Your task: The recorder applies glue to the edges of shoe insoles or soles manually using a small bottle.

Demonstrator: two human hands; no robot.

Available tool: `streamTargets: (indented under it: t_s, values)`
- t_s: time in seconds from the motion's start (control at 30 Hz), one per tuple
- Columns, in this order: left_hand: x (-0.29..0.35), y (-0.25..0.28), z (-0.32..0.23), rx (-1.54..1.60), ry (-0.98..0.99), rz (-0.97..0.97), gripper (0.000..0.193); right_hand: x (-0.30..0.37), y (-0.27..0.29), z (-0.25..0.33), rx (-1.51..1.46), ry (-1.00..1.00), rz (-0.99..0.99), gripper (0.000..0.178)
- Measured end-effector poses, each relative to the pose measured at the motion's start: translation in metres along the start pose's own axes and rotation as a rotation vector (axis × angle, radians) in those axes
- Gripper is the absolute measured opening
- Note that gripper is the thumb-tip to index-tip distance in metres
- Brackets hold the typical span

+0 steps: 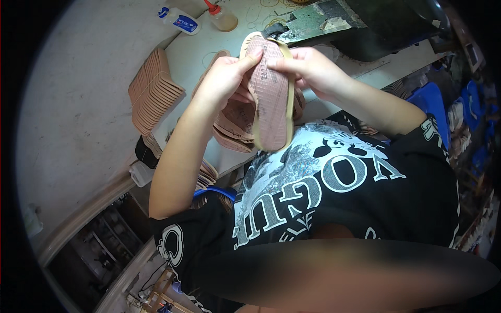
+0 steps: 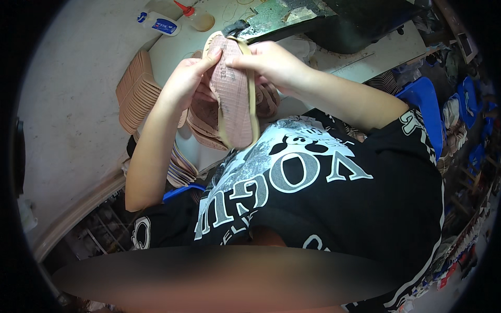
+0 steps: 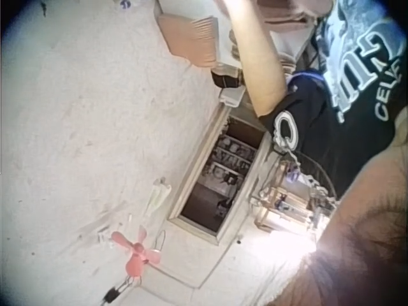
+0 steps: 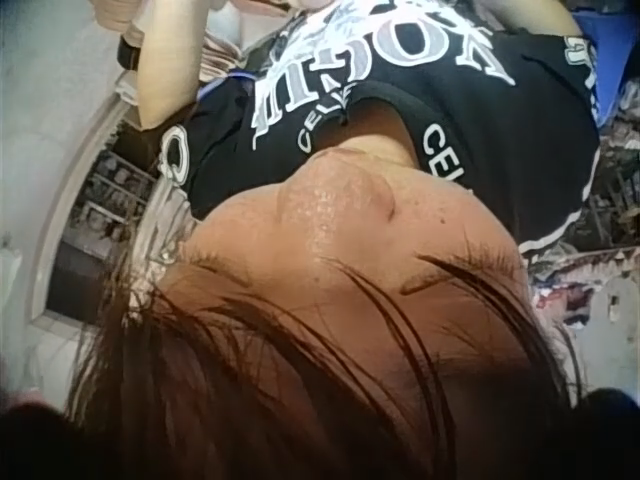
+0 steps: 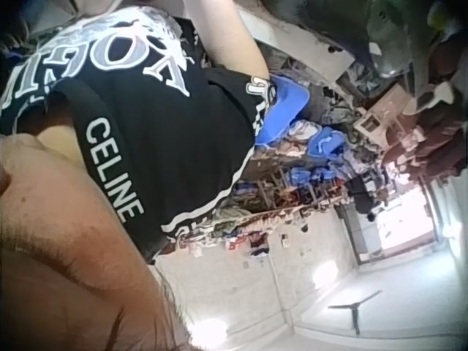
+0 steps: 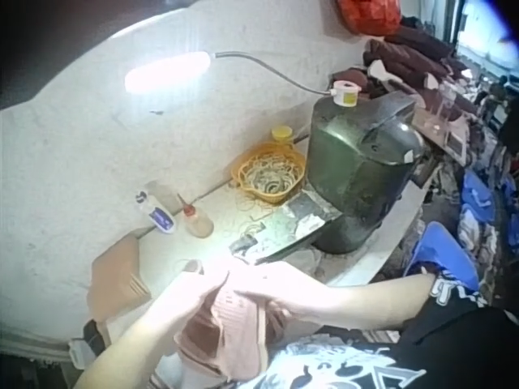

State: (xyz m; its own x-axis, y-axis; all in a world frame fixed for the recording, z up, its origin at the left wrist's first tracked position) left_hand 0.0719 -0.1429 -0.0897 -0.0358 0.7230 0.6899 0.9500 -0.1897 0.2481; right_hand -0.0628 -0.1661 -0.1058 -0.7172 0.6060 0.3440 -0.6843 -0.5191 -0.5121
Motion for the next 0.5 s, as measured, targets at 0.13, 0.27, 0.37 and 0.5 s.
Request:
streamTargets:
  t_s: [0.13,0.27,0.37,0.5]
  values:
    - [0.007,-0.004,0.001,0.156,-0.012,-0.042,0.053,0.026,-0.009,-0.024,0.133,-0.096,0.095,0.039]
    - [0.013,-0.006,-0.001,0.063,-0.038,0.041,0.046,0.03,-0.006,-0.009,-0.047,-0.035,0.105,0.03]
    - [0.016,-0.009,0.001,0.103,-0.055,0.03,0.039,0.021,-0.003,0.0,-0.043,-0.063,0.119,0.028]
    - [0.014,0.002,-0.001,0.293,-0.148,-0.157,0.034,0.007,-0.002,0.004,-0.053,-0.065,0.104,0.029]
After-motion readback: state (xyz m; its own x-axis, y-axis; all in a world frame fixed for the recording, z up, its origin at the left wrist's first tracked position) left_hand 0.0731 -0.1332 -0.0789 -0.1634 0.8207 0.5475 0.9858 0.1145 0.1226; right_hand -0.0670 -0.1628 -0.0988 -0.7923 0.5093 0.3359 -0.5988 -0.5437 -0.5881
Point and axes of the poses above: each hand's wrist, its own x-axis away from the middle knuckle, its own y-axis out of the back of the hand, z = x × y, the point moved 9 cm from there along -x, towards the middle knuckle, and after that the axes turned 5 degrees about -x, right-handed, at the moved point
